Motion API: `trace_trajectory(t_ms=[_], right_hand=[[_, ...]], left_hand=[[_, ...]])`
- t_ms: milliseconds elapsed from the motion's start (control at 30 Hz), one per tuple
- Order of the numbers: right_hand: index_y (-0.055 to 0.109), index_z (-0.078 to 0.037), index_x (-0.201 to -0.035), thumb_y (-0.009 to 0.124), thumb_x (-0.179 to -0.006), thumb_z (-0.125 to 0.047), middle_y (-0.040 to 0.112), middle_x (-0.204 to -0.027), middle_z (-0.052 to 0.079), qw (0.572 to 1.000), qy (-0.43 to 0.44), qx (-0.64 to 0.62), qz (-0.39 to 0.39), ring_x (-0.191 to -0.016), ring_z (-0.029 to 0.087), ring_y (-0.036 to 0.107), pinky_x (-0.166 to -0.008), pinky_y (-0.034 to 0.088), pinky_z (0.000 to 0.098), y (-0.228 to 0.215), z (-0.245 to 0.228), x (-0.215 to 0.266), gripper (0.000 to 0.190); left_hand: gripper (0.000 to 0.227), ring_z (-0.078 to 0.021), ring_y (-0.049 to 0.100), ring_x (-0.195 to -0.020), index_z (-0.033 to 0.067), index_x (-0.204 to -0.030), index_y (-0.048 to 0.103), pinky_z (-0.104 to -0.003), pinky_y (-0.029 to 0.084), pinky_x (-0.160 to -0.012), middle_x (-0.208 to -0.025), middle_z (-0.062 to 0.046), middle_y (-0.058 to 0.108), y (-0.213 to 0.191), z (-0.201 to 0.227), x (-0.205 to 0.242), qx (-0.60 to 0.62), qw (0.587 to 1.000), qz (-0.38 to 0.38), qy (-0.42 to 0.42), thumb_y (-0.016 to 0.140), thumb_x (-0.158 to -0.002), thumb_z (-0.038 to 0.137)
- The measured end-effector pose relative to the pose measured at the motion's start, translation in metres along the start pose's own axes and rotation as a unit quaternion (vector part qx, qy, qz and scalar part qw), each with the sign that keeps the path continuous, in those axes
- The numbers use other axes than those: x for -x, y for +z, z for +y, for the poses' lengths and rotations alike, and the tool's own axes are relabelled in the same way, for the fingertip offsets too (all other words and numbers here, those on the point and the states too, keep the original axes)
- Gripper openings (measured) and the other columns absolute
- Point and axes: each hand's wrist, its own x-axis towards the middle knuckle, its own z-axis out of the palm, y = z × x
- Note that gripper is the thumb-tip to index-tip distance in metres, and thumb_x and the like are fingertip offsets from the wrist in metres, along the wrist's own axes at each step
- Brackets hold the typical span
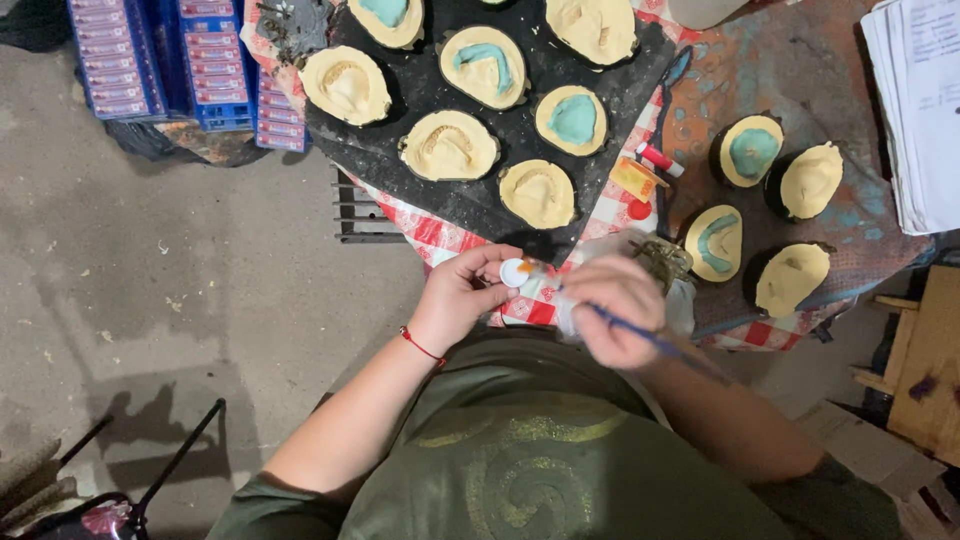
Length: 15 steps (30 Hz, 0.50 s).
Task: The person pours a liquid from a white bottle into a small cap and uses a brush to apply the liquid to the interior of several yellow molds arranged on a black tray. The person moves between tables to retrieve the brush and return to the painting task.
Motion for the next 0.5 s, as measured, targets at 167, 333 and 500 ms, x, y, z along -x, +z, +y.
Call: trace_trajectory(t_ms=[167, 333, 500], right_hand=[[0.076, -0.01, -0.098, 0.065, -0.093, -0.021, 0.076, -0.101, 0.007, 0.994, -0.033, 0.08, -0.073, -0.089, 0.032, 0.072, -0.086, 0.059, 0.0432, 0.0, -0.046, -0.052, 0.016], [0.075, -0.011, -0.098, 0.063, -0.095, -0.02, 0.076, -0.097, 0.007, 0.995, 0.004, 0.065, -0.071, -0.081, 0.032, 0.072, -0.079, 0.059, 0.0436, 0.002, -0.034, -0.048, 0.015], [0.073, -0.004, -0.105, 0.063, -0.098, -0.011, 0.073, -0.091, 0.015, 0.996, 0.063, 0.047, -0.032, -0.081, 0.04, 0.068, -0.077, 0.055, 0.0496, 0.001, 0.055, -0.028, 0.014]], left_hand=[[0.05, -0.004, 0.064, -0.081, 0.0031, -0.124, 0.07, -0.024, 0.056, -0.083, -0.089, -0.005, 0.077, -0.001, 0.002, -0.003, 0.009, 1.0, -0.011, 0.0, 0.082, -0.077, -0.006], [0.05, -0.0045, 0.065, -0.081, 0.003, -0.124, 0.07, -0.025, 0.057, -0.082, -0.09, -0.006, 0.077, -0.003, -0.007, -0.006, 0.007, 1.0, -0.01, 0.002, 0.083, -0.077, -0.005], [0.049, -0.0036, 0.062, -0.08, 0.0051, -0.124, 0.07, -0.022, 0.055, -0.08, -0.089, -0.004, 0.077, -0.008, -0.015, -0.003, -0.008, 1.0, -0.006, -0.018, 0.081, -0.077, -0.005]])
